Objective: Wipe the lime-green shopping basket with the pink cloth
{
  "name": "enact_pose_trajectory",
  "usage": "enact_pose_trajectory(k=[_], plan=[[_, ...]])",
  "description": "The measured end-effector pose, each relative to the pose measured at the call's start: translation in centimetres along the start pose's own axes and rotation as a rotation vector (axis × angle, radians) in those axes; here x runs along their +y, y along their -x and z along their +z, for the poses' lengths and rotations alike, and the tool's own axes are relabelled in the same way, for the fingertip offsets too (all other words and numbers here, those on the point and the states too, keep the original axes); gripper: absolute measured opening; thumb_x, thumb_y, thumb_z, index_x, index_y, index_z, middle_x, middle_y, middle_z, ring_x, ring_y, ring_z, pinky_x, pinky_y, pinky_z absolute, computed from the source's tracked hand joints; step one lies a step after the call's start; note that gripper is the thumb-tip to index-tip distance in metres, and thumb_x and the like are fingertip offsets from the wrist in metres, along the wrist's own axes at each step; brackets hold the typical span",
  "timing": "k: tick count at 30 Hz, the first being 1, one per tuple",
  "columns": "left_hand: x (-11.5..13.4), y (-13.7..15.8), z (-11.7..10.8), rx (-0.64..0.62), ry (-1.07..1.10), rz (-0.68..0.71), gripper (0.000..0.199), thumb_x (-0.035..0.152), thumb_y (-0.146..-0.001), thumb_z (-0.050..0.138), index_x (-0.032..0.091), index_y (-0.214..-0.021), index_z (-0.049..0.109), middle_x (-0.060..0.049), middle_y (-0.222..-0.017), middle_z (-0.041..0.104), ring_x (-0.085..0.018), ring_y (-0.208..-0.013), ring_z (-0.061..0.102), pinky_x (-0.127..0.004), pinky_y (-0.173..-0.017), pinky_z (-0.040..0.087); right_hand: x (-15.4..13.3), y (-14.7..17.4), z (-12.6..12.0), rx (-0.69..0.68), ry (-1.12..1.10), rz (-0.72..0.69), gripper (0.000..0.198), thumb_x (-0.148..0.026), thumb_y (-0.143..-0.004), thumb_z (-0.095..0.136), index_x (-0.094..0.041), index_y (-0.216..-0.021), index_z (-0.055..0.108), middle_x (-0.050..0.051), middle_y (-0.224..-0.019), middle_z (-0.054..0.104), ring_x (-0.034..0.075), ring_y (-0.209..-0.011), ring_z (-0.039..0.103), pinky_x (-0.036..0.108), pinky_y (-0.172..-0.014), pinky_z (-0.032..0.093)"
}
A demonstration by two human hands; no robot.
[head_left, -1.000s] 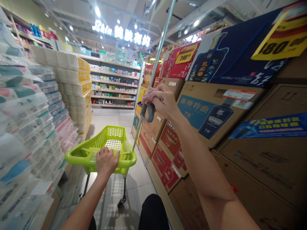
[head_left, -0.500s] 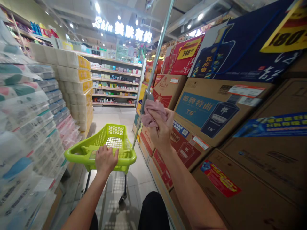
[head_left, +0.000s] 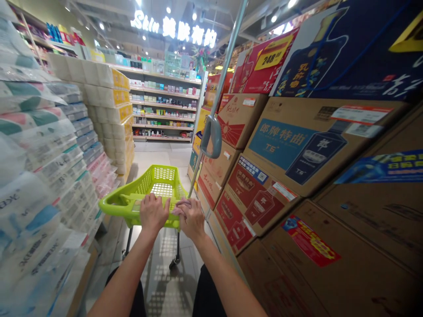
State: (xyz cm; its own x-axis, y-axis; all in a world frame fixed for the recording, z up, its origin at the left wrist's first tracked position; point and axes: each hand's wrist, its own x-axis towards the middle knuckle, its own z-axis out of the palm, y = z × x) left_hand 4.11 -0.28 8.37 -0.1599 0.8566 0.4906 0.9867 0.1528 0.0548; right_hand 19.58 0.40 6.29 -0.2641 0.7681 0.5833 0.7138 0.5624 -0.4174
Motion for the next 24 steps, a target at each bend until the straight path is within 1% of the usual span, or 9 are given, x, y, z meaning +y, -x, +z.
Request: enact_pose_trajectory(k=[2, 4, 7, 9, 11, 14, 16, 21, 24], plan=[[-1.0, -0.3, -0.7, -0.07, 0.041, 0.08, 0.055, 0.052, -0.094, 0.027, 0.017, -0.094, 0.069, -0.013, -0.098, 0.06, -0.027, -0.097, 0.051, -0.04, -0.086, 0.037, 0.2, -0.2, -0.6, -0.011, -0.013, 0.019, 0.023, -0.021, -0.091, 0.051, -0.028, -0.088, 0.073, 0.005, -0.109, 0.06, 0.023, -0.107, 0.048, 0.036, -0.094, 0.047], [-3.1, -0.7, -1.6, -0.153, 0.074, 0.156, 0.053, 0.054, -0.094, 0.028, 0.02, -0.101, 0.069, -0.011, -0.099, 0.062, -0.024, -0.094, 0.053, -0.038, -0.087, 0.038, 0.5, 0.2, -1.4, -0.021, -0.041, 0.031, 0.022, -0.02, -0.09, 0.053, -0.029, -0.09, 0.073, 0.004, -0.112, 0.06, 0.023, -0.108, 0.049, 0.036, -0.094, 0.047], [-7.0, -0.9, -2.5, -0.116, -0.042, 0.106, 0.06, 0.066, -0.089, 0.033, 0.02, -0.103, 0.069, -0.014, -0.109, 0.063, -0.03, -0.106, 0.053, -0.045, -0.096, 0.033, 1.2, 0.8, -2.6, -0.079, -0.079, 0.01, 0.029, -0.016, -0.085, 0.055, -0.032, -0.101, 0.072, 0.003, -0.115, 0.059, 0.022, -0.11, 0.049, 0.033, -0.091, 0.048], [-9.2, -0.5, -2.5, -0.208, -0.06, 0.119, 0.06, 0.065, -0.09, 0.03, 0.022, -0.109, 0.068, -0.011, -0.098, 0.067, -0.029, -0.1, 0.058, -0.043, -0.093, 0.036, 2.2, 0.1, -2.9, -0.137, -0.086, 0.005, 0.03, -0.016, -0.084, 0.054, -0.033, -0.099, 0.073, 0.002, -0.114, 0.06, 0.021, -0.108, 0.051, 0.03, -0.085, 0.049], [-10.4, 0.0, -2.0, -0.236, -0.039, 0.094, 0.062, 0.064, -0.092, 0.024, 0.023, -0.121, 0.061, -0.009, -0.089, 0.07, -0.027, -0.092, 0.063, -0.039, -0.087, 0.039, 3.8, -1.4, -2.7, -0.181, -0.094, 0.054, 0.028, -0.018, -0.085, 0.052, -0.032, -0.089, 0.075, 0.002, -0.109, 0.061, 0.019, -0.103, 0.054, 0.028, -0.081, 0.048], [-10.5, 0.7, -1.2, -0.213, -0.047, 0.086, 0.066, 0.066, -0.092, 0.02, 0.023, -0.122, 0.059, -0.009, -0.084, 0.072, -0.026, -0.084, 0.066, -0.036, -0.08, 0.04, 6.2, -4.1, -1.5, -0.23, -0.23, 0.192, 0.031, -0.018, -0.084, 0.047, -0.027, -0.084, 0.076, 0.001, -0.095, 0.062, 0.015, -0.091, 0.058, 0.025, -0.08, 0.049], [-10.1, 0.8, -1.0, -0.198, -0.076, 0.089, 0.067, 0.068, -0.091, 0.019, 0.023, -0.117, 0.061, -0.01, -0.082, 0.072, -0.027, -0.081, 0.067, -0.036, -0.077, 0.04, 7.2, -4.7, -0.9, -0.238, -0.335, 0.226, 0.033, -0.017, -0.083, 0.044, -0.024, -0.083, 0.076, 0.001, -0.093, 0.063, 0.014, -0.09, 0.06, 0.026, -0.085, 0.049], [-9.5, 0.8, -1.0, -0.137, -0.118, 0.065, 0.067, 0.063, -0.093, 0.014, 0.019, -0.103, 0.065, -0.011, -0.075, 0.07, -0.028, -0.077, 0.066, -0.037, -0.077, 0.039, 7.4, -2.8, -1.2, -0.252, -0.46, 0.101, 0.033, -0.012, -0.078, 0.047, -0.026, -0.073, 0.076, 0.001, -0.097, 0.066, 0.015, -0.103, 0.06, 0.031, -0.095, 0.047], [-9.5, 0.9, -0.9, -0.125, -0.117, 0.064, 0.066, 0.061, -0.094, 0.015, 0.019, -0.1, 0.065, -0.011, -0.074, 0.07, -0.028, -0.077, 0.066, -0.037, -0.077, 0.038, 7.8, -2.8, -1.4, -0.249, -0.46, 0.137, 0.031, -0.014, -0.08, 0.047, -0.026, -0.077, 0.076, 0.001, -0.096, 0.065, 0.015, -0.101, 0.061, 0.029, -0.093, 0.047]])
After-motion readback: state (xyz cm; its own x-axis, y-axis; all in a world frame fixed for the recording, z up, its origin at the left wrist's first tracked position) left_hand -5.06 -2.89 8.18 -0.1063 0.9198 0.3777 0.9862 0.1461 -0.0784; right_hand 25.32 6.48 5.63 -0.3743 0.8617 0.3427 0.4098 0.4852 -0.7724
